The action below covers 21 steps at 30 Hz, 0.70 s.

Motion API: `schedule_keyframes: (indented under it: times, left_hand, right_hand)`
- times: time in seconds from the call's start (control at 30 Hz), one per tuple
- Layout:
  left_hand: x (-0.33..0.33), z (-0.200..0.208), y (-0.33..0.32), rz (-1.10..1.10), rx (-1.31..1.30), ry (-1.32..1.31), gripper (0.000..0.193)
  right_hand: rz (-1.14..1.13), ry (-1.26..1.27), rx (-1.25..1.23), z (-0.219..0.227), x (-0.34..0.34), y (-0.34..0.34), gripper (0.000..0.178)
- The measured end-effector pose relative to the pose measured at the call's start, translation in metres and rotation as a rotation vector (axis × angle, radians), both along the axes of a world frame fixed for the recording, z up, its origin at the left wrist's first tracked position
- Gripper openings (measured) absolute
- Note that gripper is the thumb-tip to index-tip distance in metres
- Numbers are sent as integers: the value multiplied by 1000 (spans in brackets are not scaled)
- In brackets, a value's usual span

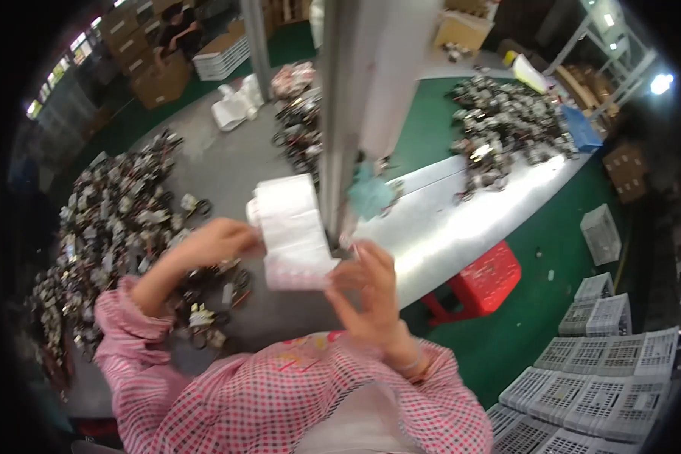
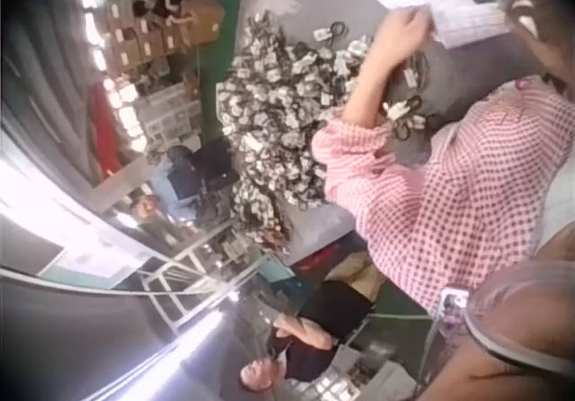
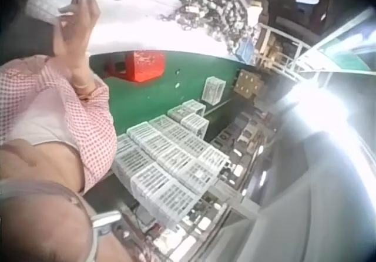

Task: Assembling and inspecting small electronic components with attached wiring on a factory production line.

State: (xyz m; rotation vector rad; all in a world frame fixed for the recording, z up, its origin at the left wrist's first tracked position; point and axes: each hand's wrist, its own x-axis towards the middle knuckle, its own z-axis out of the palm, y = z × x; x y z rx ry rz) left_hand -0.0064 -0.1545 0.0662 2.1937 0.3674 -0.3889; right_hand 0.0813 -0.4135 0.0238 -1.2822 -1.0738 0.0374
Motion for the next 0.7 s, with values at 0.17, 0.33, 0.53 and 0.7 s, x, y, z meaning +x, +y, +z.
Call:
schedule_keyframes:
  times: [0.17, 0.33, 0.53, 0.7]
  left_hand:
    - [-34, -61, 147, -73, 1234, 193, 50]
    - [-31, -123, 211, -4, 962, 161, 47]
    - [5, -72, 162, 252, 794, 40, 39]
    - [5, -23, 148, 275, 793, -642, 35]
  right_hand:
    - [157, 509, 151, -17, 4, -23, 86]
    - [180, 860, 271, -36, 25, -52, 88]
    - [151, 952, 355, -68, 51, -65, 89]
    - [154, 944, 376, -57, 59, -56, 91]
